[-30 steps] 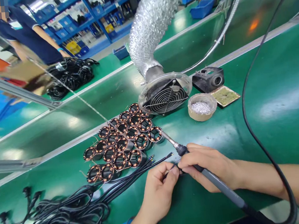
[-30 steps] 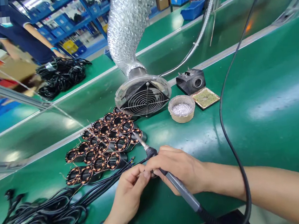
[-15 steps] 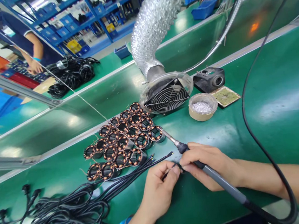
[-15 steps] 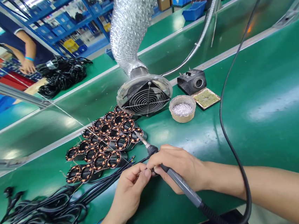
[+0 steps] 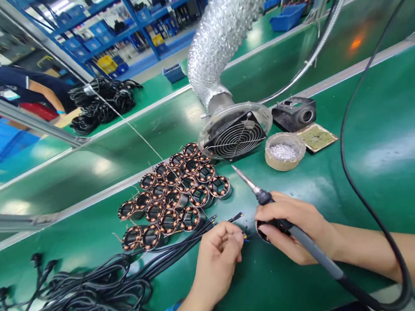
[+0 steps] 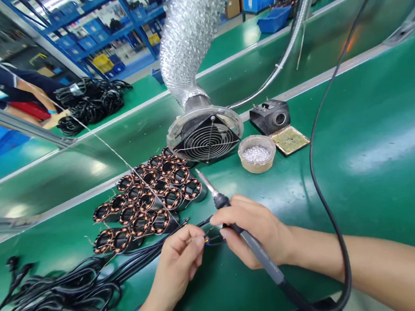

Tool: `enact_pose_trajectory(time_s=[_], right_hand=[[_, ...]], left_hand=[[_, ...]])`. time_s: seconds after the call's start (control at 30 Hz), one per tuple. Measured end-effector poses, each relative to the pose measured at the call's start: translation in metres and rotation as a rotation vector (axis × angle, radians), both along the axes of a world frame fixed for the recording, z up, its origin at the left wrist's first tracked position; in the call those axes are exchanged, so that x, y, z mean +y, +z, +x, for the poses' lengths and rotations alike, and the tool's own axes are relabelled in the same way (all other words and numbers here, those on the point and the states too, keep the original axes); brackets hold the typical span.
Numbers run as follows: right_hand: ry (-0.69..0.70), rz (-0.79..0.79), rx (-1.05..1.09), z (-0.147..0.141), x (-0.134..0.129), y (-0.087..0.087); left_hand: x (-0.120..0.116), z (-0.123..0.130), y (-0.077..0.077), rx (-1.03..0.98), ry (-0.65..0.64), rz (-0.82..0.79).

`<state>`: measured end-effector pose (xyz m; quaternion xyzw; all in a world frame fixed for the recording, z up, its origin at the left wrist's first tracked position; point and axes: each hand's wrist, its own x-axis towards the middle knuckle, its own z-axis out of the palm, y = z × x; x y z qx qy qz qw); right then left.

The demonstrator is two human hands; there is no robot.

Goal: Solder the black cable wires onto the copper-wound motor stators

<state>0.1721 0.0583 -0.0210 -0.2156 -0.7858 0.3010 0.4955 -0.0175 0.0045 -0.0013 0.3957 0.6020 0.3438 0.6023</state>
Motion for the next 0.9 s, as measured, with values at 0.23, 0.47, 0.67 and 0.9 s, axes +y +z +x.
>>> enact_pose_trajectory(time_s=[0.23, 0.47, 0.67, 0.9], right_hand=[[0.044, 0.018, -0.060, -0.005, 0.004, 0.003], [0.109, -0.021, -0.122, -0.002, 0.003, 0.012], [0.084, 0.012, -0.168, -0.003, 0.000, 0.008], [0.047, -0.035, -0.157, -0.004, -0.014, 0.004]], left_hand=[[0.006, 0.006, 0.003, 0.059, 0.050, 0.065], [0.001, 0.003, 0.004, 0.036, -0.069, 0.085], [-0.003, 0.002, -0.001, 0.195, -0.184, 0.189], [-0.027, 0.010, 0.013, 0.397, -0.297, 0.397]])
